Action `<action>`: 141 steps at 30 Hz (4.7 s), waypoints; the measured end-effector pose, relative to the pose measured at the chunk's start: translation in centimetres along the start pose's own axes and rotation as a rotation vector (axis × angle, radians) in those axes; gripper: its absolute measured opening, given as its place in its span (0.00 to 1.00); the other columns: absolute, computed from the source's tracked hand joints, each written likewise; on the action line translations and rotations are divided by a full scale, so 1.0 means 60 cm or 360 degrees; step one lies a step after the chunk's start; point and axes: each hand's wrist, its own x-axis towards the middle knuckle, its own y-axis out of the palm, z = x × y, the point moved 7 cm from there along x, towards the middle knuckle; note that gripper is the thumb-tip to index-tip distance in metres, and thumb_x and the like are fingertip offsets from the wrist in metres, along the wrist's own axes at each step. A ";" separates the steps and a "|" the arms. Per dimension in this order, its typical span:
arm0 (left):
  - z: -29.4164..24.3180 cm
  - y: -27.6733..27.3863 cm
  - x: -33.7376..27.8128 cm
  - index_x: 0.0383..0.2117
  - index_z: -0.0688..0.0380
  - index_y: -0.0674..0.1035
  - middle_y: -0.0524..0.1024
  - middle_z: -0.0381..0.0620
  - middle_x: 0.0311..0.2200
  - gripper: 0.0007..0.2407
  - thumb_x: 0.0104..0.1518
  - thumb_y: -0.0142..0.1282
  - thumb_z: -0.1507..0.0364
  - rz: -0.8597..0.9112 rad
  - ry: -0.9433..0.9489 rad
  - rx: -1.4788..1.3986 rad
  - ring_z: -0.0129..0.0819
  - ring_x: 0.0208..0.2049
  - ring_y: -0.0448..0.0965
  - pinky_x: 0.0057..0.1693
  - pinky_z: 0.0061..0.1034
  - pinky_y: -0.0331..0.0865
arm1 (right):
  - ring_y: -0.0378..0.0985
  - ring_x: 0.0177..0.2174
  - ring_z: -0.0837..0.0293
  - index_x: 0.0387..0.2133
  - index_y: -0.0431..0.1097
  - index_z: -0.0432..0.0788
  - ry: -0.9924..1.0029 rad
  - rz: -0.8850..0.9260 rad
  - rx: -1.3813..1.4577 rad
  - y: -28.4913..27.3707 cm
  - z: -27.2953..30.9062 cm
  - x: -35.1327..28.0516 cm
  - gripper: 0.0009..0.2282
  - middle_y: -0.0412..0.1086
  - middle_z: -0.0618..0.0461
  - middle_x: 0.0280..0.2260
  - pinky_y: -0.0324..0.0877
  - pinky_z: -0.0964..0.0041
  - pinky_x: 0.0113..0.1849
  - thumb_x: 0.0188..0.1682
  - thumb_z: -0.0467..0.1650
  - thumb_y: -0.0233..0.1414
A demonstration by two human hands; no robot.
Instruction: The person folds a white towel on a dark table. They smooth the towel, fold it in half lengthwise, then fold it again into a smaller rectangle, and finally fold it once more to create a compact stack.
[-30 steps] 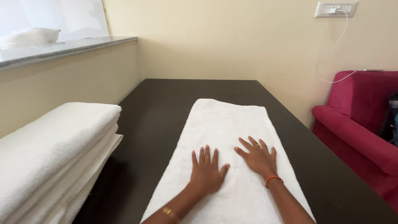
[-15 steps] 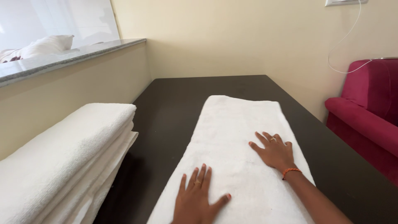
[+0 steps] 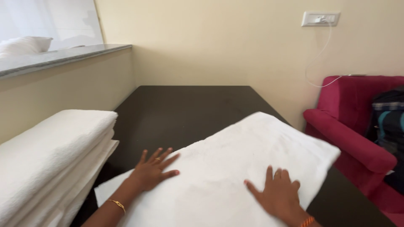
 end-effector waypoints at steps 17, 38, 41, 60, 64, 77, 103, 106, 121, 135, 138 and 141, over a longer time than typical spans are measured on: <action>-0.072 -0.026 0.027 0.71 0.67 0.41 0.33 0.72 0.72 0.32 0.70 0.29 0.55 0.0012 -0.0674 0.0647 0.69 0.72 0.29 0.70 0.55 0.21 | 0.60 0.60 0.41 0.58 0.59 0.28 -0.0513 -0.0129 0.0147 0.023 0.152 -0.024 0.37 0.61 0.32 0.59 0.56 0.44 0.58 0.54 0.53 0.38; -0.027 0.026 -0.052 0.71 0.38 0.50 0.42 0.33 0.74 0.31 0.61 0.28 0.44 -0.0099 -0.0790 -0.0231 0.31 0.74 0.37 0.74 0.44 0.27 | 0.35 0.70 0.63 0.70 0.43 0.65 -0.0796 -0.0149 0.0436 0.009 0.159 0.120 0.37 0.39 0.68 0.72 0.33 0.51 0.67 0.46 0.60 0.25; -0.022 0.022 -0.054 0.71 0.35 0.50 0.42 0.32 0.74 0.31 0.60 0.28 0.43 -0.0090 -0.0792 -0.0221 0.31 0.74 0.37 0.75 0.43 0.28 | 0.35 0.70 0.63 0.69 0.43 0.67 -0.0706 -0.0161 0.0413 0.017 0.124 0.131 0.36 0.38 0.70 0.72 0.34 0.51 0.67 0.46 0.60 0.26; 0.079 0.034 -0.078 0.71 0.30 0.49 0.41 0.30 0.74 0.35 0.56 0.25 0.38 0.0002 -0.0820 -0.0128 0.27 0.75 0.37 0.75 0.39 0.31 | 0.25 0.71 0.55 0.72 0.33 0.58 -0.0359 0.0115 0.0317 0.008 0.142 -0.002 0.32 0.28 0.61 0.73 0.27 0.43 0.67 0.55 0.52 0.27; 0.068 0.083 -0.020 0.72 0.38 0.47 0.38 0.36 0.75 0.32 0.62 0.28 0.45 0.0069 -0.0895 -0.0018 0.32 0.75 0.34 0.74 0.50 0.26 | 0.25 0.71 0.55 0.72 0.33 0.52 -0.0514 0.0087 0.0455 -0.002 0.200 0.025 0.32 0.28 0.57 0.74 0.27 0.41 0.66 0.57 0.49 0.29; -0.048 0.019 0.083 0.71 0.29 0.53 0.43 0.29 0.74 0.29 0.62 0.26 0.44 -0.0146 -0.0538 -0.0350 0.30 0.75 0.37 0.75 0.40 0.31 | 0.37 0.70 0.63 0.70 0.44 0.59 -0.0689 -0.0226 0.0580 -0.010 0.220 0.167 0.34 0.41 0.66 0.72 0.34 0.51 0.67 0.52 0.55 0.31; 0.189 0.048 -0.013 0.71 0.22 0.49 0.39 0.21 0.74 0.33 0.55 0.25 0.38 -0.0005 -0.0954 -0.0120 0.26 0.74 0.37 0.75 0.32 0.35 | 0.41 0.70 0.62 0.70 0.47 0.63 -0.0124 -0.0271 0.0419 0.124 -0.229 0.374 0.37 0.44 0.68 0.71 0.41 0.55 0.68 0.47 0.60 0.30; 0.206 0.054 -0.026 0.70 0.22 0.50 0.39 0.21 0.74 0.33 0.55 0.25 0.38 -0.0028 -0.0973 -0.0145 0.24 0.74 0.38 0.76 0.32 0.35 | 0.40 0.70 0.63 0.70 0.47 0.65 0.0004 -0.0243 0.0383 0.129 -0.270 0.371 0.36 0.43 0.69 0.71 0.41 0.53 0.68 0.47 0.60 0.30; 0.020 0.035 0.000 0.72 0.56 0.35 0.22 0.55 0.73 0.33 0.66 0.19 0.49 0.0079 -0.0640 -0.0062 0.46 0.74 0.20 0.70 0.57 0.18 | 0.38 0.70 0.57 0.68 0.51 0.61 0.0212 -0.0578 0.0258 0.103 -0.334 0.368 0.35 0.40 0.60 0.72 0.39 0.40 0.66 0.47 0.56 0.44; -0.176 0.033 -0.027 0.71 0.51 0.45 0.39 0.46 0.74 0.27 0.66 0.21 0.56 -0.0037 -0.0036 -0.0329 0.37 0.75 0.31 0.73 0.43 0.22 | 0.32 0.70 0.51 0.69 0.34 0.36 -0.1297 -0.0173 0.0498 0.052 0.210 -0.098 0.45 0.35 0.40 0.71 0.29 0.49 0.64 0.52 0.59 0.38; -0.180 0.026 -0.028 0.71 0.49 0.45 0.39 0.44 0.74 0.27 0.66 0.22 0.55 0.0006 -0.0045 -0.0328 0.36 0.74 0.31 0.73 0.43 0.23 | 0.32 0.70 0.51 0.69 0.35 0.39 -0.1229 -0.0043 0.0495 0.046 0.184 -0.082 0.46 0.35 0.38 0.71 0.31 0.52 0.64 0.49 0.61 0.34; -0.183 0.022 -0.034 0.71 0.47 0.46 0.39 0.40 0.74 0.27 0.66 0.23 0.55 0.0051 -0.0072 -0.0346 0.32 0.74 0.31 0.73 0.42 0.23 | 0.33 0.70 0.56 0.70 0.35 0.44 -0.1074 0.0008 0.0530 0.028 0.151 -0.083 0.46 0.37 0.45 0.71 0.31 0.53 0.65 0.47 0.62 0.33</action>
